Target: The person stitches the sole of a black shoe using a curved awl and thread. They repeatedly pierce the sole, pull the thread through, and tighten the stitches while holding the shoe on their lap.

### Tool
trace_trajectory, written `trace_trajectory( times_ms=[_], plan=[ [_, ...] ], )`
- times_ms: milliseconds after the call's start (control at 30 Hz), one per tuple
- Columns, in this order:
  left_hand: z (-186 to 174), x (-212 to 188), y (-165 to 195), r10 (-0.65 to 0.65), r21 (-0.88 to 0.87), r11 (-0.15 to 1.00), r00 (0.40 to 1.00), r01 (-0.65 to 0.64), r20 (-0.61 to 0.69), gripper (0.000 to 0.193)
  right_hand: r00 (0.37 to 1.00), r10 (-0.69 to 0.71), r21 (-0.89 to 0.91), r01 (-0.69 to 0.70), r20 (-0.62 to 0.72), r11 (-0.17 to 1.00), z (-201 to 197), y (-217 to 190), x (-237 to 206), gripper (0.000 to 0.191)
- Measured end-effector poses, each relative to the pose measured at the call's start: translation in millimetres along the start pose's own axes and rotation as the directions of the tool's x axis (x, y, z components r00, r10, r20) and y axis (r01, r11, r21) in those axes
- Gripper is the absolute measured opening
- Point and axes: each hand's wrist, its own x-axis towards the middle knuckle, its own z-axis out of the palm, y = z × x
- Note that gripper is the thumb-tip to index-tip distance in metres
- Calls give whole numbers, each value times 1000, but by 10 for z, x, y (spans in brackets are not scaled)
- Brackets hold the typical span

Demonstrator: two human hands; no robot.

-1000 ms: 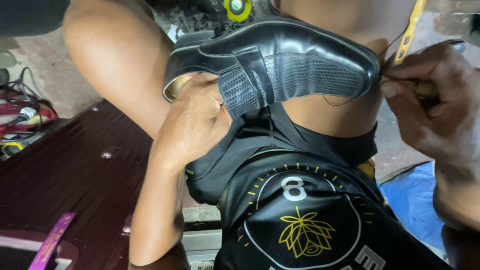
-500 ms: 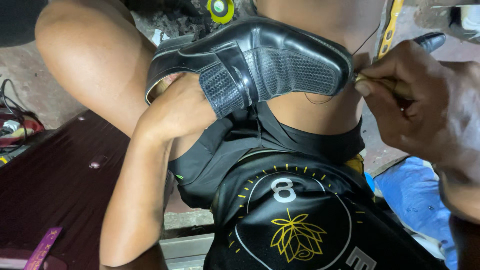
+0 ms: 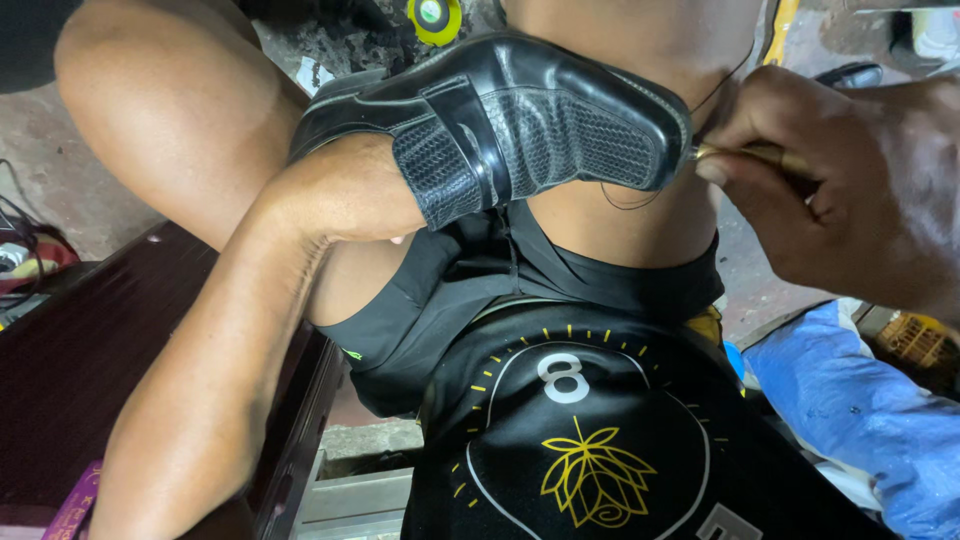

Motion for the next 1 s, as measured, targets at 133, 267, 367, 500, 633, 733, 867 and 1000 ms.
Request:
trace_trajectory(
  times_ms=[133, 267, 367, 500, 633, 733, 867, 1000],
  plan=[
    [-15, -8, -7, -22, 3, 1000, 999, 22, 38, 15, 1000, -23, 81, 24, -11, 996, 1, 22, 0, 7],
    [-27, 11, -8, -24, 3, 1000, 998, 24, 58, 15, 995, -73, -37, 71, -67, 997, -56, -100, 7, 12],
    [-33, 28, -10, -25, 1, 1000, 998, 25, 63, 15, 999, 19, -141, -24, -42, 990, -65, -235, -3, 14],
    [-25, 15, -21, -39, 7, 999, 995, 38, 89, 15, 999, 44, -122, -42, 11, 992, -92, -205, 35, 12],
    [-14, 0, -28, -43, 8, 999, 994, 42, 104, 15, 1000, 23, 12, -23, 13, 1000, -89, -116, 20, 11],
    [-19, -5, -30, -41, 12, 999, 994, 40, 103, 15, 996, 93, -55, -93, -1, 994, -105, -123, -38, 8],
    [-9, -18, -39, -40, 5, 999, 995, 40, 90, 16, 989, 88, -3, -89, -120, 996, -5, -303, -142, 7],
    [0, 30, -43, -38, 12, 999, 998, 37, 55, 16, 989, 86, -115, -100, -124, 988, -6, -383, -150, 8]
  ],
)
